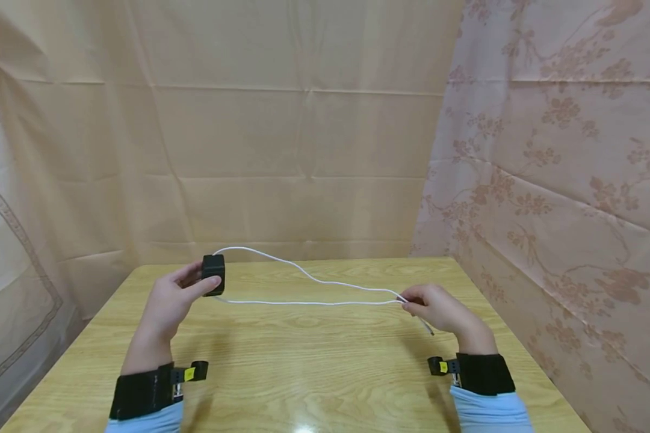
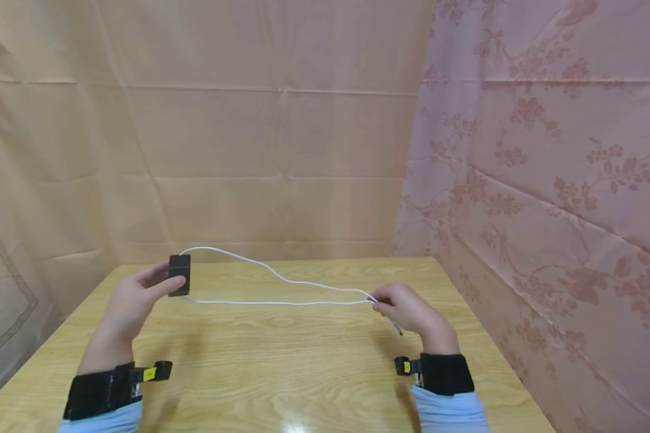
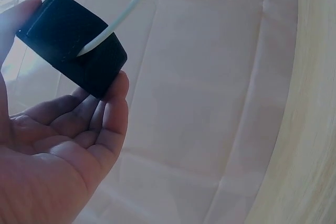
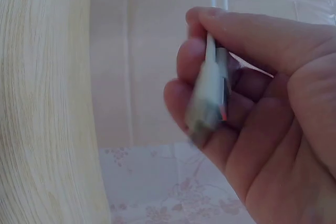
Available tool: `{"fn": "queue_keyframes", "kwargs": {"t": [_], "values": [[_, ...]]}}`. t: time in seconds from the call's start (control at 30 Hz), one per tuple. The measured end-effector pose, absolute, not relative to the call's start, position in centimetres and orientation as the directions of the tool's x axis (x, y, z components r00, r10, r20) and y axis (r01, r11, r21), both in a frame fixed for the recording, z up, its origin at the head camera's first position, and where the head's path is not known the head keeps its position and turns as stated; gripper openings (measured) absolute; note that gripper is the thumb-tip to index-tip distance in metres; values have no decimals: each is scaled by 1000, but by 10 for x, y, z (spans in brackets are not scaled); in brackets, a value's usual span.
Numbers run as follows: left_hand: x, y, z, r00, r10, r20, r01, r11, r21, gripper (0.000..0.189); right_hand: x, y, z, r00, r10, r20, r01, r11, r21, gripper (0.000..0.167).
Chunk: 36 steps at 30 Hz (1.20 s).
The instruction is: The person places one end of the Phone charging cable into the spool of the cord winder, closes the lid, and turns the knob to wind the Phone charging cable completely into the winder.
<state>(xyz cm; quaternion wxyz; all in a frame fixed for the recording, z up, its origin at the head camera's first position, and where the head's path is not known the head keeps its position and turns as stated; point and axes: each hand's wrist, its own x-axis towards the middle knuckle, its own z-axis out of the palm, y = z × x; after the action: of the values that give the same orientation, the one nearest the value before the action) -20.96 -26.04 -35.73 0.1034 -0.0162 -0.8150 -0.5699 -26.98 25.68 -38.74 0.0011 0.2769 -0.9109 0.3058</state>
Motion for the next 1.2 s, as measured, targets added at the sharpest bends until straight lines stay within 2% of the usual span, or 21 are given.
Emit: {"fn": "queue_keyframes", "kwargs": {"t": [0.1,0.33,0.57,0.83,1.07,1.2], "values": [[-209,-261,-357,-978,-94,189,146,345,927,78,-270,257,-387,-857,-485,173,-492,672,-554,12],[-207,-261,-357,-974,-108,201,149,370,917,80,-268,260,-385,-884,-458,94,-394,621,-678,16],[-207,-266,-359,-970,-134,201,133,398,908,80,-267,273,-383,-866,-479,146,-437,579,-689,19],[-208,-271,-361,-969,-144,199,132,379,916,79,-265,280,-381,-885,-426,191,-408,508,-758,29],[-207,-272,-361,-967,-153,205,134,381,915,80,-264,289,-381,-856,-466,224,-441,431,-788,35],[-207,-272,-360,-967,-156,202,130,378,916,81,-264,289,-380,-878,-417,235,-418,429,-801,36]]}}
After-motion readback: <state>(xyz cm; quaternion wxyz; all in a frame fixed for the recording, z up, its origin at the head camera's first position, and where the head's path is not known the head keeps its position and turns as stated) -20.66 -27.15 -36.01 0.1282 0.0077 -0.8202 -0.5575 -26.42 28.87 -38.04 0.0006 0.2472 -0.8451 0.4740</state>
